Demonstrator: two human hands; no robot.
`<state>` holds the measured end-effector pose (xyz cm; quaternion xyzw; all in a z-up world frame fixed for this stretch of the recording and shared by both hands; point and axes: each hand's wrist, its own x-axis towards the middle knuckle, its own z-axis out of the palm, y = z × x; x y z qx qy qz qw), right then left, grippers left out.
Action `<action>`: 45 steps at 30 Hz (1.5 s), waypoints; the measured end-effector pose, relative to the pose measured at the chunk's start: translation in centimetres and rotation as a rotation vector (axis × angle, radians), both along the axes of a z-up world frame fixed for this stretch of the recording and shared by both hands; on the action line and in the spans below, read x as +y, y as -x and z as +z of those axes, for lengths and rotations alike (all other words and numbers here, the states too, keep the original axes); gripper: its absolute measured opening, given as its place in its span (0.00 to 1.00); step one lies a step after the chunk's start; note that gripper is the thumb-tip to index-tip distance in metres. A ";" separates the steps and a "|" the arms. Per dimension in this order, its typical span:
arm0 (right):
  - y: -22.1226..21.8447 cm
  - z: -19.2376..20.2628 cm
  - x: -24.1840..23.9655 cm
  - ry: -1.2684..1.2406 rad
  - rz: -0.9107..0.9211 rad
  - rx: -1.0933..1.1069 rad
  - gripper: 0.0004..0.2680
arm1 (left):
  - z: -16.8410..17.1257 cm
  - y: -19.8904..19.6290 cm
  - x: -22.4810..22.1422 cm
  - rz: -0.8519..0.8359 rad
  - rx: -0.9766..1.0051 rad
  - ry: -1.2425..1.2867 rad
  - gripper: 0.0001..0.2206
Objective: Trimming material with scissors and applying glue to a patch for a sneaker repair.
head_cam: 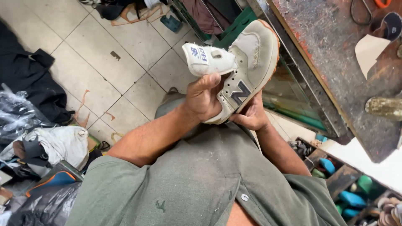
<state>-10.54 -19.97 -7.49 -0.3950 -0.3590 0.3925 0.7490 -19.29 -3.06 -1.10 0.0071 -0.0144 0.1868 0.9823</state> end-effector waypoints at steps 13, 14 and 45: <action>2.5 18.1 6.1 0.190 -0.341 -0.358 0.23 | 0.8 10.2 0.6 -0.361 -0.111 0.039 0.25; 2.2 17.9 6.4 0.116 -0.183 -0.301 0.20 | 0.6 11.1 -0.2 -0.351 -0.074 0.026 0.27; 4.6 16.0 -6.8 0.074 -0.313 -0.273 0.11 | 2.1 11.3 -13.2 -0.289 0.083 0.145 0.22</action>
